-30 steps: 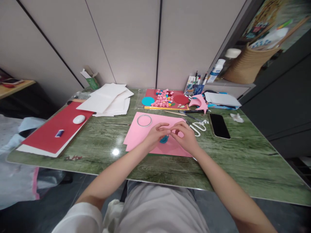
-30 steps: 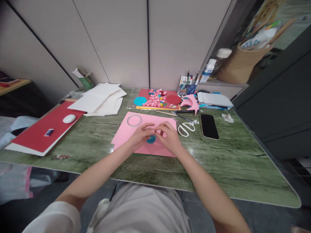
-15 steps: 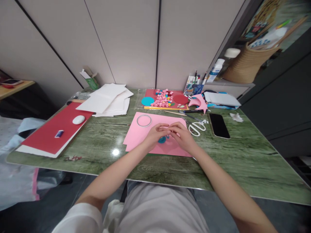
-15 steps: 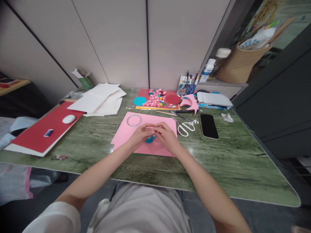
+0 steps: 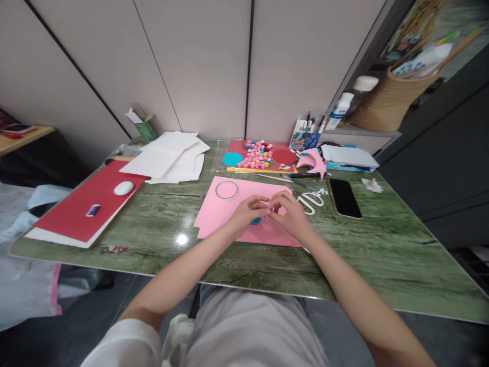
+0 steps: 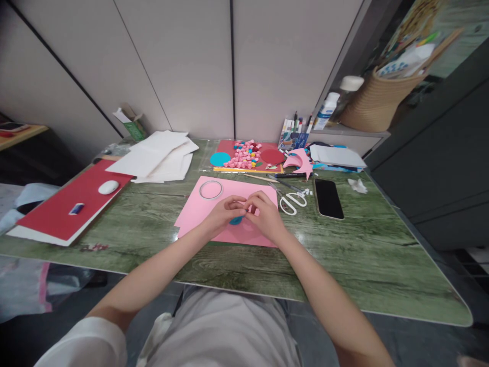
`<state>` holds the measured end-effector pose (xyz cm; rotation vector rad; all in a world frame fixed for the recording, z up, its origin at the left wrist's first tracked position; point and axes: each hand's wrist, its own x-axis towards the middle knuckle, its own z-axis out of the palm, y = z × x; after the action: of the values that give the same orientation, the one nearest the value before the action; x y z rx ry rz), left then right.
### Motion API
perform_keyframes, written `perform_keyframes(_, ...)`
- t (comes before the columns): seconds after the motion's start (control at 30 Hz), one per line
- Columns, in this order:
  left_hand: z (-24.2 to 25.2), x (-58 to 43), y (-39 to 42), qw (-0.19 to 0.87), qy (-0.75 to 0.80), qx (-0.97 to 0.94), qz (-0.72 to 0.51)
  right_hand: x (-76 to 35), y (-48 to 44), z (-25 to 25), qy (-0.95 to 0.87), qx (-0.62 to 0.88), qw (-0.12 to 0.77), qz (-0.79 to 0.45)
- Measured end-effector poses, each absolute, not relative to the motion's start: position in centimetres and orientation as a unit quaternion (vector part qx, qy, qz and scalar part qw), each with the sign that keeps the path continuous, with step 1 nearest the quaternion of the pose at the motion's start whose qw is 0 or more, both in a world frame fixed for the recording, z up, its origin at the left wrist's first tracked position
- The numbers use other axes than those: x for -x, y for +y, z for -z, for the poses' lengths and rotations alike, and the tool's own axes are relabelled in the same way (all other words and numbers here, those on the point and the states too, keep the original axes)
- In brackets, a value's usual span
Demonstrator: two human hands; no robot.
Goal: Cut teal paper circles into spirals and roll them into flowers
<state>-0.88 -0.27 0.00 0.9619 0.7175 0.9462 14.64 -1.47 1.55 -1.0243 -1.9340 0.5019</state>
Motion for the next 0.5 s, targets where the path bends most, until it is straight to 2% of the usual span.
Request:
perform_keyframes(0.23,-0.4,1.4,0.0,0.700,0.348,-0.466,-0.414,-15.2,-1.5,-2.1,-0.792,0.401,0.419,-0.190)
perform_keyframes(0.5,-1.1,2.3,0.4,0.676,0.349,-0.554,-0.339,-15.7,-1.3,-2.1,-0.818,0.364,0.391,-0.213)
